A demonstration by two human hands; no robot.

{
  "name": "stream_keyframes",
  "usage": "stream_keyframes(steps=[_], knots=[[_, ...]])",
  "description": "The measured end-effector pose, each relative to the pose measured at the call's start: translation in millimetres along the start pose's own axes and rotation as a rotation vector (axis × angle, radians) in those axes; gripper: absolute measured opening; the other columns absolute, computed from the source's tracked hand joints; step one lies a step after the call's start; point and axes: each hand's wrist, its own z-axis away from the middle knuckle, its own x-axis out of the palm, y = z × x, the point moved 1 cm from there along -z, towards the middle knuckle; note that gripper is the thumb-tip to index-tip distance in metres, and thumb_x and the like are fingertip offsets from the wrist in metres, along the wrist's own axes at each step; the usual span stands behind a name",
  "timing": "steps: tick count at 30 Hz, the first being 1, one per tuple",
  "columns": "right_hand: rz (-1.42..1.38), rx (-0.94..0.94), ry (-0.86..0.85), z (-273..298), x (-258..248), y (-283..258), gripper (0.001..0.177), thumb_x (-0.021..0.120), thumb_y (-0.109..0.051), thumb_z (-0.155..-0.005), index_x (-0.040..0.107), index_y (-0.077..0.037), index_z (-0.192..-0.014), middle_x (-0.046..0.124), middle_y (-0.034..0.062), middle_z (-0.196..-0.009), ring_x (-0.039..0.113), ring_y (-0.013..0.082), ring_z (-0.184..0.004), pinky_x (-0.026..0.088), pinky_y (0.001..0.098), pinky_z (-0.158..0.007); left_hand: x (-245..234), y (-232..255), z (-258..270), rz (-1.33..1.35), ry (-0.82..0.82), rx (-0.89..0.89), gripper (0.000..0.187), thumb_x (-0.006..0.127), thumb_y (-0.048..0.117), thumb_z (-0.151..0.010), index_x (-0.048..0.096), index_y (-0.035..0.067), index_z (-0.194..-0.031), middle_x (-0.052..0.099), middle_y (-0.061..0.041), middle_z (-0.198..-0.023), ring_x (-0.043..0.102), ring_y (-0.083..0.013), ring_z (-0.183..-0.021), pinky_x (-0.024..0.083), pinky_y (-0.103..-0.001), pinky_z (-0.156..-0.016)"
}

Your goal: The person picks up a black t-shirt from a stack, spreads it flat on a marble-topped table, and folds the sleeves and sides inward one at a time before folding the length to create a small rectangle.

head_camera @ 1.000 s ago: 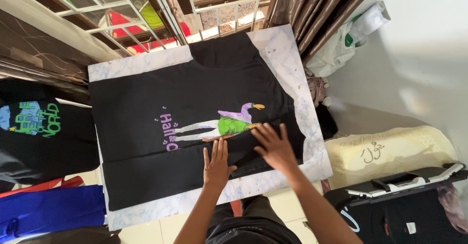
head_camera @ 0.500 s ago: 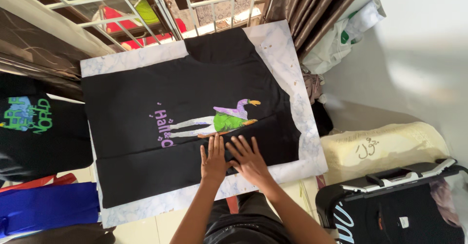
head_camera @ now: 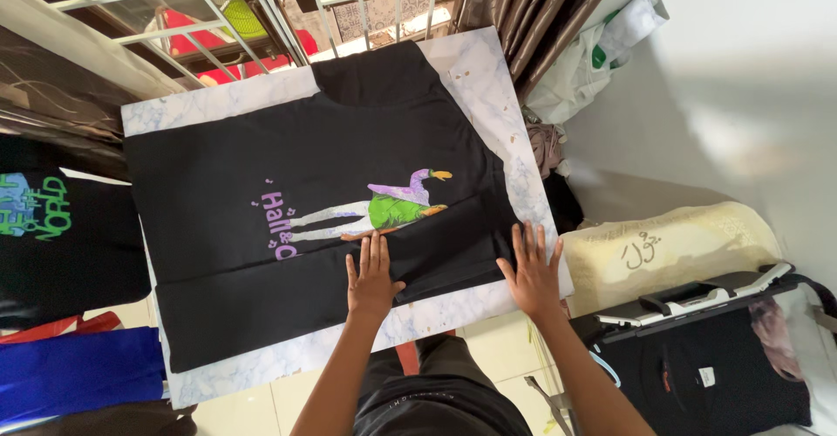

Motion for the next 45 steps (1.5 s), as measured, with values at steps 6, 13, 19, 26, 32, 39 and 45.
stream_keyframes(steps=[6, 13, 19, 26, 32, 39, 45], knots=[[-0.113, -0.081, -0.084, 6, 7, -61, 0.071, 0.050, -0.047, -0.101, 0.033, -0.007, -0.158, 0.032, 0.0183, -0.165, 0.024, 0.0362, -0.155, 0.011, 0.0634, -0.124, 8, -9, 21, 0.030, 0.324, 0.128, 0.086, 0.063, 0.042, -0.094, 0.022, 0.004, -0.160, 0.019, -0.011, -0.170, 0.017, -0.0277, -0.157, 0.018, -0.052, -0.127], [-0.157, -0.189, -0.155, 1, 4, -108, 0.070, 0.054, -0.046, -0.099, 0.036, -0.012, -0.158, 0.032, 0.0150, -0.164, 0.023, 0.0367, -0.153, 0.014, 0.0626, -0.121, 14, -19, 43, 0.164, 0.408, 0.053, 0.075, 0.054, 0.040, -0.099, 0.028, -0.003, -0.154, 0.027, -0.019, -0.163, 0.022, -0.0351, -0.151, 0.019, -0.053, -0.122], [-0.137, -0.203, -0.152, 3, 8, -106, 0.070, 0.052, -0.049, -0.099, 0.038, -0.012, -0.156, 0.032, 0.0141, -0.163, 0.023, 0.0370, -0.153, 0.014, 0.0631, -0.121, -1, -24, 38, 0.206, 0.480, 0.014, 0.062, 0.058, 0.032, -0.099, 0.040, 0.002, -0.151, 0.043, -0.014, -0.154, 0.038, -0.0318, -0.144, 0.031, -0.050, -0.117], [-0.138, -0.192, -0.158, 6, 19, -102, 0.070, 0.046, -0.054, -0.101, 0.034, -0.016, -0.159, 0.029, 0.0113, -0.165, 0.021, 0.0358, -0.154, 0.012, 0.0621, -0.123, -13, -30, 20, 0.332, 0.642, -0.011, 0.040, 0.062, 0.019, -0.095, 0.056, 0.005, -0.132, 0.059, -0.011, -0.129, 0.053, -0.0309, -0.125, 0.041, -0.049, -0.106], [-0.125, -0.195, -0.182, 6, 23, -100, 0.072, 0.043, -0.055, -0.101, 0.028, -0.019, -0.161, 0.025, 0.0095, -0.167, 0.018, 0.0345, -0.155, 0.010, 0.0615, -0.123, -24, -38, -7, 0.349, 0.523, -0.136, 0.026, 0.064, 0.018, -0.096, 0.064, 0.012, -0.122, 0.065, -0.007, -0.117, 0.059, -0.0302, -0.112, 0.047, -0.047, -0.096], [-0.119, -0.198, -0.195, 5, 24, -99, 0.072, 0.042, -0.056, -0.101, 0.028, -0.018, -0.161, 0.022, 0.0096, -0.168, 0.015, 0.0342, -0.155, 0.008, 0.0619, -0.123, -39, -45, -26, 0.433, 0.378, -0.119, 0.019, 0.067, 0.018, -0.092, 0.066, 0.014, -0.110, 0.067, -0.009, -0.107, 0.065, -0.0305, -0.104, 0.053, -0.046, -0.087], [-0.142, -0.190, -0.192, 5, 20, -100, 0.071, 0.043, -0.056, -0.102, 0.029, -0.019, -0.160, 0.023, 0.0085, -0.168, 0.016, 0.0331, -0.156, 0.008, 0.0608, -0.124, -38, -42, -26, 0.589, 0.410, -0.209, 0.014, 0.062, 0.019, -0.098, 0.066, 0.015, -0.110, 0.072, -0.009, -0.101, 0.070, -0.0327, -0.096, 0.056, -0.046, -0.079]])
